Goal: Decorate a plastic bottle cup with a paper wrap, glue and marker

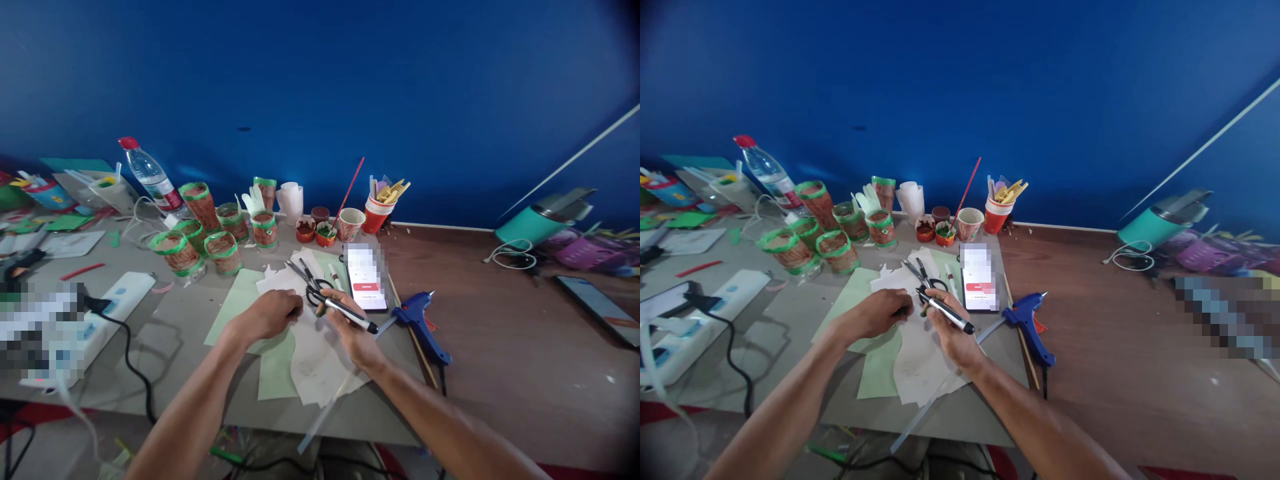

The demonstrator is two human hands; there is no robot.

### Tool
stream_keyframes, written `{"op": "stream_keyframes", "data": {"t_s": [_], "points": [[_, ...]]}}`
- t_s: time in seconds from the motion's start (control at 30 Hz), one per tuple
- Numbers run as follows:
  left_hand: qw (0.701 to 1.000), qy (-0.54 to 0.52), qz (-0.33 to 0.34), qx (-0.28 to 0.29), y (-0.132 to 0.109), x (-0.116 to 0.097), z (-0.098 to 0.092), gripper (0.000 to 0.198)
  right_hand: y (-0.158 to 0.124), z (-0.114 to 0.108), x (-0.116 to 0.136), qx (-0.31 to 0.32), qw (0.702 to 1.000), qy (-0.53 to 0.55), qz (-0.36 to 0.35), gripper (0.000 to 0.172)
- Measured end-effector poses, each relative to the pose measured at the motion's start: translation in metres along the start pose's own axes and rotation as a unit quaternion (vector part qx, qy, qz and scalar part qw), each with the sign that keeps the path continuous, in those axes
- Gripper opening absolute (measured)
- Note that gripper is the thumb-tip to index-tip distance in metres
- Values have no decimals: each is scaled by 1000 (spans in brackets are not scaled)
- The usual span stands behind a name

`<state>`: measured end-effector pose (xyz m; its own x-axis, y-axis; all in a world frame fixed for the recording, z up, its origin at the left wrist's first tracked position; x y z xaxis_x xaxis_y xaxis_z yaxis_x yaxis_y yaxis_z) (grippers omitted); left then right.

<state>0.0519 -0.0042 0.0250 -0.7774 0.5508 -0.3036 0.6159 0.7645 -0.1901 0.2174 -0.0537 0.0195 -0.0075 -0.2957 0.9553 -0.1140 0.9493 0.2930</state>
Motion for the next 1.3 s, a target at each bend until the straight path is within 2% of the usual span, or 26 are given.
{"op": "stream_keyframes", "data": {"t_s": [0.27, 0.53, 0.6, 0.73, 0.87, 0.93, 1.0, 1.1, 1.3], "points": [[1000, -25, -11, 10, 0, 5, 2, 17, -1, 1, 1, 10, 1000, 20, 17, 33], [1000, -12, 10, 6, 0, 3, 5, 14, -1, 1, 3, 14, 999, 22, 36, 36], [998, -58, 18, -15, -3, 4, -2, 13, -1, 1, 2, 13, 999, 9, 37, 37], [969, -214, -24, -119, -10, 15, -26, 10, -1, 0, 2, 10, 1000, -4, 28, 39], [939, -303, -74, -147, -9, 26, -29, 11, -1, -1, 2, 6, 1000, -1, 25, 38], [925, -329, -84, -172, -6, 32, -27, 18, -2, -1, 2, 13, 1000, -2, 25, 38], [917, -342, -94, -183, -3, 37, -23, 27, -3, 1, 2, 23, 999, 7, 28, 38], [914, -328, -128, -200, 0, 48, -18, 19, -4, 5, 0, 36, 998, 33, 36, 39], [927, -224, -176, -245, 0, 54, -21, 28, -5, 10, -1, 63, 996, 41, 44, 37]]}}
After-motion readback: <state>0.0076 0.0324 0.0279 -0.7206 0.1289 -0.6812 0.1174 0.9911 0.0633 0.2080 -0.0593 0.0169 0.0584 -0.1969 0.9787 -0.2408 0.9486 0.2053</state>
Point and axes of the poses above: each hand's wrist, its own y-axis towards the middle knuckle, its own z-axis out of the palm, x = y × z, the point moved 4 cm from there along y, towards the middle knuckle, and after that the axes turned 5 degrees about -z, right-handed, at the moved point
